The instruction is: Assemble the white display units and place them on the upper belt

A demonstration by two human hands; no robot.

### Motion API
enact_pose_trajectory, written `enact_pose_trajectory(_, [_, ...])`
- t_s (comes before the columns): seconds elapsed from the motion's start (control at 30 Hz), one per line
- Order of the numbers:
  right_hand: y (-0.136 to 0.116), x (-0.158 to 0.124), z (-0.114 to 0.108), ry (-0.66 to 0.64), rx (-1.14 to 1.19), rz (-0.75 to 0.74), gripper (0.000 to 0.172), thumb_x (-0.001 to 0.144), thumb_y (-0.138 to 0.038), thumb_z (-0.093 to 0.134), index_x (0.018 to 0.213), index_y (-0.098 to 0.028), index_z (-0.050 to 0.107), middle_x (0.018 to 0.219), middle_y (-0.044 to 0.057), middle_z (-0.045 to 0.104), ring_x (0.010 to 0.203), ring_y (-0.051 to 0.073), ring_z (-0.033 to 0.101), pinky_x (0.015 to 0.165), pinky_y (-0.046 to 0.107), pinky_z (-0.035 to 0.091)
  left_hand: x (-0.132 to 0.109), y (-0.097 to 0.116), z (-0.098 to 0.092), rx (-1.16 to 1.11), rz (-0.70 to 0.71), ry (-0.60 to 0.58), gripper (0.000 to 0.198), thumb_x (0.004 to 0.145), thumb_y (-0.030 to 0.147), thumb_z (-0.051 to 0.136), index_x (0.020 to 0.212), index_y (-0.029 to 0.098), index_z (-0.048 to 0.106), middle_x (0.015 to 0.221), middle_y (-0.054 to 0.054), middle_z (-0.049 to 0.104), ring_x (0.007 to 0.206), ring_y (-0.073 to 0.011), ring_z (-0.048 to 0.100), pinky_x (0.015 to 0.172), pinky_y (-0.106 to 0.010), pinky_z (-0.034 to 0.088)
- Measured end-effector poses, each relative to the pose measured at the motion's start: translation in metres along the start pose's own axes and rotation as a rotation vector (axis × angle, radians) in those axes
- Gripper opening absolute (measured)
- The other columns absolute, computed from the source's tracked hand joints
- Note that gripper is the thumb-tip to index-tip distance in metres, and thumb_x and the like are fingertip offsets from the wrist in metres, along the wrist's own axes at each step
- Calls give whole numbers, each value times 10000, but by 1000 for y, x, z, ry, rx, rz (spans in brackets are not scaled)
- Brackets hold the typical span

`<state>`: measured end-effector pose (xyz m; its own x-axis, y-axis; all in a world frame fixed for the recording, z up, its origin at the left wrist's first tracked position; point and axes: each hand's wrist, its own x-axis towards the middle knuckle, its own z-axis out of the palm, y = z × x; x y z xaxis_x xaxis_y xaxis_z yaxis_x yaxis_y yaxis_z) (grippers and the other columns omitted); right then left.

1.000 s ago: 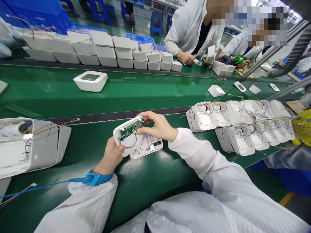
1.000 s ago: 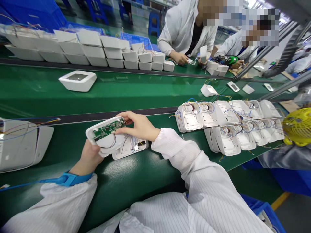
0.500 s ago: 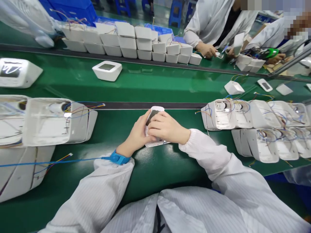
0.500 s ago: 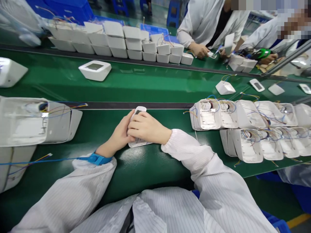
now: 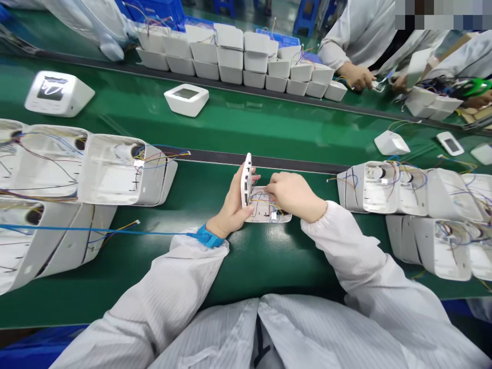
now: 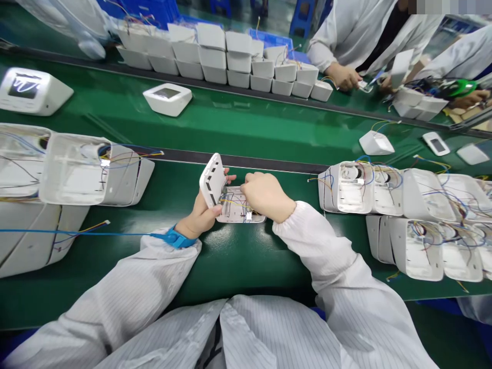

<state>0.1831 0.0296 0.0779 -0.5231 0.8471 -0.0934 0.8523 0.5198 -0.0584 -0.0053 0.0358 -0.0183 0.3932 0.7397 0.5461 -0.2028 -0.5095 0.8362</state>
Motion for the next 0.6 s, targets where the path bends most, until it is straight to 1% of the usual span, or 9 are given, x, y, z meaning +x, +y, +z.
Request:
enact_pose_trajectory(0.07, [-9, 4, 4, -59, -51, 6, 198, 936, -193, 531, 926, -154, 725, 914, 101, 652, 824, 226, 585, 633, 338, 330, -1, -1, 1, -28, -9, 12, 776, 890, 579, 558, 1529, 237, 279, 1525, -181, 354, 1310, -372, 495, 1101, -588, 406])
enact_pose_trajectory(0.17, [-15, 6, 6, -48, -67, 27, 207, 935, -165, 508, 991, -138, 706, 930, 112, 649, 860, 240, 590, 647, 341, 332, -2, -2, 2, -86, -27, 28, 807, 875, 610, 566, 1530, 235, 280, 1496, -182, 394, 1307, -372, 503, 1102, -580, 412])
enact_pose_trajectory(0.23, [-14, 6, 8, -19, -48, 34, 194, 929, -188, 529, 1014, -122, 690, 958, 116, 649, 881, 239, 591, 649, 335, 332, -2, -2, 2, -111, -42, 31, 808, 865, 600, 589, 1522, 229, 298, 1490, -184, 402, 1312, -371, 502, 1110, -578, 405])
enact_pose_trajectory(0.33, [-9, 7, 14, 50, 42, 29, 215, 938, -258, 557, 1068, -136, 678, 992, 98, 657, 881, 213, 589, 652, 317, 334, -3, -4, 1, -125, -46, 47, 783, 853, 589, 610, 1495, 223, 349, 1486, -177, 413, 1327, -372, 488, 1126, -577, 387])
enact_pose_trajectory(0.43, [-3, 10, 26, 142, 183, 18, 254, 992, -325, 514, 1050, -174, 709, 976, 70, 681, 877, 179, 593, 687, 297, 353, -6, -8, 1, -126, -62, 69, 764, 833, 628, 609, 1455, 231, 410, 1480, -166, 436, 1330, -377, 493, 1143, -580, 369])
enact_pose_trajectory(0.5, [-1, 12, 34, 213, 267, 8, 276, 1004, -349, 511, 1025, -186, 733, 961, 62, 696, 884, 168, 601, 714, 287, 367, -8, -10, 1, -134, -88, 86, 772, 824, 663, 594, 1442, 233, 424, 1472, -164, 456, 1326, -379, 503, 1135, -577, 385])
enact_pose_trajectory(0.6, [1, 14, 42, 293, 340, -1, 255, 992, -344, 545, 1016, -192, 748, 952, 55, 708, 877, 161, 610, 723, 279, 378, -10, -11, 1, -156, -118, 101, 783, 818, 680, 582, 1439, 231, 419, 1456, -163, 482, 1328, -376, 507, 1111, -564, 421])
